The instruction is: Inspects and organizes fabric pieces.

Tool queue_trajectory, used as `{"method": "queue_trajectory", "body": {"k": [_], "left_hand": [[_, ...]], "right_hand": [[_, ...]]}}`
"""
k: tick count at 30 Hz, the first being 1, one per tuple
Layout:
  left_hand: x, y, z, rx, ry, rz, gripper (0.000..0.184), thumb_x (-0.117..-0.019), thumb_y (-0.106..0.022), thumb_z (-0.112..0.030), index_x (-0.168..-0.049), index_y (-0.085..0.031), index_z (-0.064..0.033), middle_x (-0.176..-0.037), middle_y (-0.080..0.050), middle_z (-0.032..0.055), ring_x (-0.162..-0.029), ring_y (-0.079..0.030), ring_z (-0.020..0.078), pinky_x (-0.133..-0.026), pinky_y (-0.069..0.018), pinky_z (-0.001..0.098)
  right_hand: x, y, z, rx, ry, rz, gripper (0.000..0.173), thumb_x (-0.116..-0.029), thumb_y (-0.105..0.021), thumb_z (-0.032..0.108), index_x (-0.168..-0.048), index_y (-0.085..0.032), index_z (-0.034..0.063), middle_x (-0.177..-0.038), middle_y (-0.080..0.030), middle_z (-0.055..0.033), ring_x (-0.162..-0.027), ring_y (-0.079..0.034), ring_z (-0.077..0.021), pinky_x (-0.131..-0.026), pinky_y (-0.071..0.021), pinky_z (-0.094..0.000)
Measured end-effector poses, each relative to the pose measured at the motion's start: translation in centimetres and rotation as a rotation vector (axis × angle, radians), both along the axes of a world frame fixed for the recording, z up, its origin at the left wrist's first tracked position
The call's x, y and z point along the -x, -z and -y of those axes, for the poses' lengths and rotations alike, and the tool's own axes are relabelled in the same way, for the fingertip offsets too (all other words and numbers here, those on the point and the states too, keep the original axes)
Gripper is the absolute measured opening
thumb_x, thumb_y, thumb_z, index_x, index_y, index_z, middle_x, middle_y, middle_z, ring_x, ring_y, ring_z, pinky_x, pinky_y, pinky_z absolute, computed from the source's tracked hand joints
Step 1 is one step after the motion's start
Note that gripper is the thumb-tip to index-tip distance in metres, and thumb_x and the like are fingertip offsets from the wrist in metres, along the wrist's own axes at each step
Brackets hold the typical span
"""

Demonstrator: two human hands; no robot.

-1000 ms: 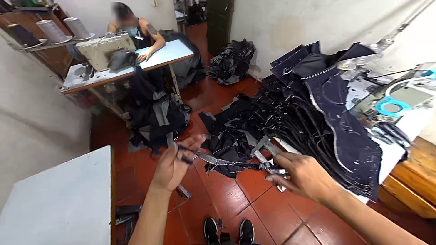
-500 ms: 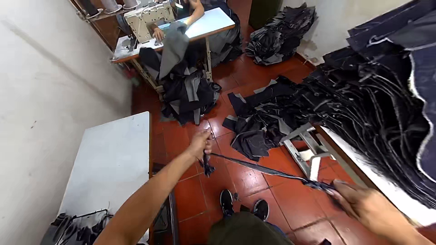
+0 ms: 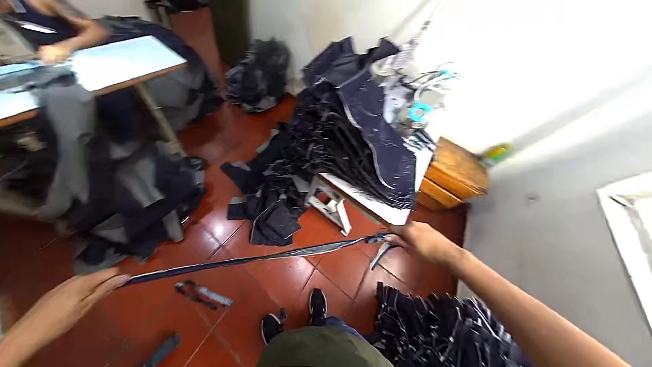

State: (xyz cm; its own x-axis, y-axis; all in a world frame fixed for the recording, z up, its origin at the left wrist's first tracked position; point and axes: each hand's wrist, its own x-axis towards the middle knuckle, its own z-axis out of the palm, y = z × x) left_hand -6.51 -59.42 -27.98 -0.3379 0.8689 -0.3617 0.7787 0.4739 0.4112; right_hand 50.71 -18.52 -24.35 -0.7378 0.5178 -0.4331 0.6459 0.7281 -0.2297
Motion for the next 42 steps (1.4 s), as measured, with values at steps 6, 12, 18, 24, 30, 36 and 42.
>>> {"method": "queue_trajectory", "body": {"k": [6, 12, 18, 24, 30, 36, 42], "left_hand": [[1.7, -1.2, -0.5, -0.115, 0.048, -0.196, 0.05, -0.1083, -0.045, -0.028, -0.091, -0.063, 0.0152, -0.085, -0.066, 0.034, -0.083, -0.067, 0.0523, -0.072, -0.047, 0.0713], [2.6, -0.4, -2.1, -0.254, 0.091, -0.349, 0.057, -0.1103, -0.038, -0.033, -0.09, -0.063, 0.0139, -0.085, -0.066, 0.0329, -0.082, -0.068, 0.0502, -0.07, -0.0499, 0.0664], [-3.1, 0.2, -7.6, -0.333, 0.051, -0.471, 0.048, -0.1007, -0.06, -0.042, -0.097, -0.073, 0.0037, -0.099, -0.069, 0.0314, -0.097, -0.066, 0.0557, -0.081, -0.0474, 0.0768], [-22.4, -4.3, -14.9, -0.706, 0.192, 0.531, 0.064, -0.0978, -0.062, -0.044, -0.141, -0.054, 0.0024, -0.136, -0.064, 0.0135, -0.13, -0.059, 0.0223, -0.111, -0.0481, 0.045], [-28.4, -2.5, -19.5, -0.783, 0.104, 0.865, 0.028, -0.0985, -0.065, -0.017, -0.116, -0.067, 0.0043, -0.106, -0.071, 0.0081, -0.097, -0.069, 0.0113, -0.088, -0.0593, 0.0295], [-28.9, -2.8, -19.3, -0.702, 0.042, 1.057, 0.018, -0.0977, -0.059, -0.014, -0.103, -0.068, 0.0005, -0.097, -0.066, 0.0014, -0.091, -0.064, 0.0069, -0.084, -0.0553, 0.0263], [-29.3, -2.0, -19.9, -0.643, 0.172, 1.055, 0.026, -0.0995, -0.041, -0.015, -0.107, -0.058, 0.0016, -0.108, -0.06, 0.004, -0.1, -0.059, 0.0087, -0.089, -0.051, 0.0275]], "right_hand": [[-0.8, -0.6, 0.9, -0.181, -0.124, -0.257, 0.06, -0.1092, -0.036, 0.049, -0.087, -0.062, -0.0003, -0.065, -0.059, -0.016, -0.063, -0.065, -0.0361, -0.058, -0.0508, -0.0537], [-1.3, -1.1, 1.6, -0.316, -0.155, -0.299, 0.042, -0.103, -0.056, 0.036, -0.082, -0.062, 0.0004, -0.066, -0.061, -0.016, -0.062, -0.066, -0.035, -0.055, -0.0506, -0.0523], [5.0, -2.6, 6.3, -0.25, -0.161, -0.574, 0.056, -0.1093, -0.038, 0.047, -0.08, -0.058, 0.0049, -0.059, -0.052, -0.0098, -0.053, -0.058, -0.0278, -0.049, -0.0465, -0.0456], [9.9, -3.1, 9.6, 0.886, -0.049, -0.953, 0.05, -0.1094, -0.039, 0.05, -0.07, -0.048, 0.021, -0.057, -0.039, 0.0126, -0.05, -0.038, 0.0024, -0.049, -0.0318, -0.0178], [10.7, -1.3, 9.9, 1.352, 0.044, -0.981, 0.049, -0.1076, -0.04, 0.054, -0.068, -0.049, 0.0264, -0.059, -0.043, 0.015, -0.051, -0.042, 0.0026, -0.048, -0.0343, -0.0168], [8.7, 0.0, 9.4, 1.381, 0.281, -0.924, 0.051, -0.1067, -0.038, 0.054, -0.065, -0.048, 0.0265, -0.057, -0.043, 0.0145, -0.047, -0.041, 0.0021, -0.045, -0.0339, -0.0161], [7.2, -1.5, 9.0, 1.309, 0.385, -0.842, 0.045, -0.1089, -0.034, 0.044, -0.071, -0.048, 0.0235, -0.059, -0.042, 0.012, -0.047, -0.038, 0.0015, -0.044, -0.0319, -0.0157]]}}
